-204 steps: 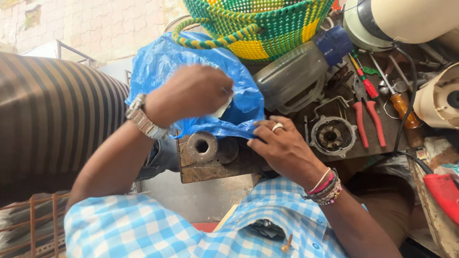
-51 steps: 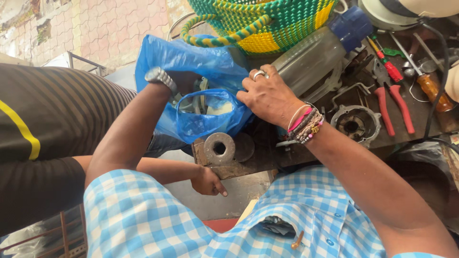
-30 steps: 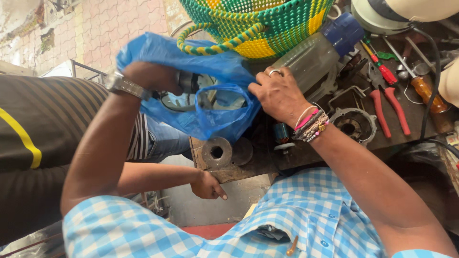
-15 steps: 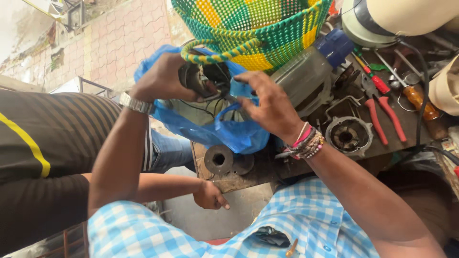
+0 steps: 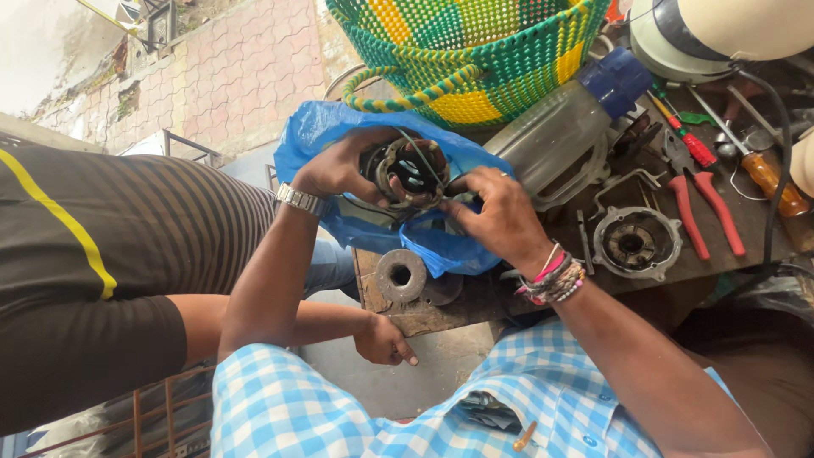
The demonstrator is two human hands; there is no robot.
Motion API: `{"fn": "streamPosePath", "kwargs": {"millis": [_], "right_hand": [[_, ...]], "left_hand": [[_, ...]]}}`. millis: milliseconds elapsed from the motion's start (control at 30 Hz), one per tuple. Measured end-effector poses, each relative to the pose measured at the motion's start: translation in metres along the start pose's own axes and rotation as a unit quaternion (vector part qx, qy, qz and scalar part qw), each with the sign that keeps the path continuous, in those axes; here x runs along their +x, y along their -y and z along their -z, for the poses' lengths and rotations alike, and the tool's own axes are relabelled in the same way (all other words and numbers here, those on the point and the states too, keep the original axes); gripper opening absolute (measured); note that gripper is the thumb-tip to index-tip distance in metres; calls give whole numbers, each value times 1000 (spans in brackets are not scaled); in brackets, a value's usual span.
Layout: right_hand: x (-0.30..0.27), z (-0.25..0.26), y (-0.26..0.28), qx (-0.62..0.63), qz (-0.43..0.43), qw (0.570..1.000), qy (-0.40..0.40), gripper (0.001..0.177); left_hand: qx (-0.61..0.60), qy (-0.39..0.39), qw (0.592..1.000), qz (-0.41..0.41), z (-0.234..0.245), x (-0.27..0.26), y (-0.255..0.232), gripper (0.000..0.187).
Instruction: The person handles a motor component and a metal bracket on a cluttered workbench. They use pliers and a screwdriver to manipulate and adjust the parts, occasionally picking up and inspecting different components.
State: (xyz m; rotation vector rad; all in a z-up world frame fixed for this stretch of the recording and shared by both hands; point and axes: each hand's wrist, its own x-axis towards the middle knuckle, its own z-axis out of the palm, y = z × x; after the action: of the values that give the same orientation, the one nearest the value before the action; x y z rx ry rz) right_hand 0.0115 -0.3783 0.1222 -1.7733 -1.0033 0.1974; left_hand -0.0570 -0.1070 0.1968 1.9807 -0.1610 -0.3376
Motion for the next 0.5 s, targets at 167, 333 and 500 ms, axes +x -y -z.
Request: {"fn": "streamPosePath", "kwargs": {"millis": [167,333,500], "right_hand": [[-11,-9,4,0,39,996,-79,17],[-9,-12,5,-47,52,993,-97,16],[-10,-18,0,-79,75,988,-111,18]], "left_hand": [[-36,2,999,7,-2,5,3,96],[-49,4,999,-10,-1,7,8,95],[-64,7,998,8,0,7,14,93]]}}
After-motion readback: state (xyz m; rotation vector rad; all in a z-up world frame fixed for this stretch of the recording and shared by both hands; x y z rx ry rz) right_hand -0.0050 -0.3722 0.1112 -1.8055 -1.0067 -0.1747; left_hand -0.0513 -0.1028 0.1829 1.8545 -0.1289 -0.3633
